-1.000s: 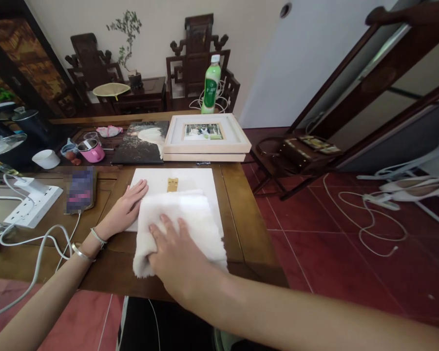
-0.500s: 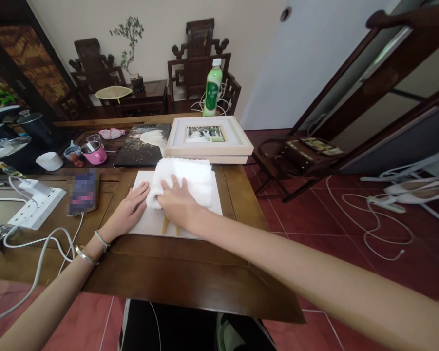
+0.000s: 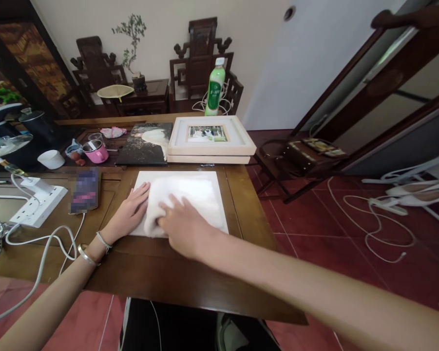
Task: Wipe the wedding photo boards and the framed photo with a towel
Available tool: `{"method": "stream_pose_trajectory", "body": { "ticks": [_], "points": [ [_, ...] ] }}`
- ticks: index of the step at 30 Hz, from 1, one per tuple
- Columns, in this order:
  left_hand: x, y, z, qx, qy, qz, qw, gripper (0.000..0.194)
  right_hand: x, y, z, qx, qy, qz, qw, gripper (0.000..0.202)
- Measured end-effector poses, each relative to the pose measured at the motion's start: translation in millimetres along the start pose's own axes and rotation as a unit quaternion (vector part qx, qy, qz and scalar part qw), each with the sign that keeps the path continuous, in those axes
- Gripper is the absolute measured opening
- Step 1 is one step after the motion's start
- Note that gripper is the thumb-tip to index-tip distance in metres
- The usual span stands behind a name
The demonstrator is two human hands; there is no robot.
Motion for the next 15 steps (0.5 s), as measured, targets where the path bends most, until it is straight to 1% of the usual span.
{"method": "stream_pose_trajectory", "body": {
  "ticks": [2, 4, 5, 7, 9, 10, 13, 15],
  "points": [
    [0.2, 0.4, -0.3, -0.004, -0.003, 0.004, 1.000, 0.049, 11.3, -23.7, 4.7, -0.024, -0.009, -0.035, 0.999, 0.050],
    [-0.1, 0.6, 0.0, -0.014, -0.008, 0.004, 1.000, 0.049, 22.5, -39.2, 8.9, -0.036, -0.021, -0.059, 0.997, 0.053],
    [-0.5, 0.7, 0.8, -0.024, -0.012, 0.006, 1.000, 0.049, 27.5, -42.9, 10.2, -0.039, -0.028, -0.068, 0.997, 0.053],
    [-1.9, 1.4, 4.2, -0.053, -0.025, 0.013, 0.998, 0.050, 35.6, -42.8, 10.3, -0.045, -0.038, -0.085, 0.995, 0.054],
    [-3.9, 2.2, 10.1, -0.093, -0.045, 0.023, 0.994, 0.053, 40.4, -32.9, 8.1, -0.054, -0.048, -0.086, 0.994, 0.051],
    [-5.0, 2.6, 13.5, -0.112, -0.057, 0.028, 0.992, 0.054, 41.5, -24.5, 6.4, -0.060, -0.052, -0.073, 0.994, 0.048],
    [-7.4, 4.2, 21.6, -0.140, -0.092, 0.045, 0.985, 0.060, 37.6, 7.3, -0.4, -0.073, -0.050, 0.014, 0.996, 0.041],
    [-7.9, 5.6, 24.2, -0.139, -0.109, 0.055, 0.983, 0.061, 27.5, 26.3, -5.3, -0.068, -0.039, 0.082, 0.994, 0.036]
  ]
}}
Point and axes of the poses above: each hand's wrist, its own x-axis towards the middle knuckle, its own z-axis out of the back of the hand, y = z × x, the point moved 7 cm from there along x, towards the middle knuckle, and after that the axes turned 11 degrees about z, right-handed, at the moved point
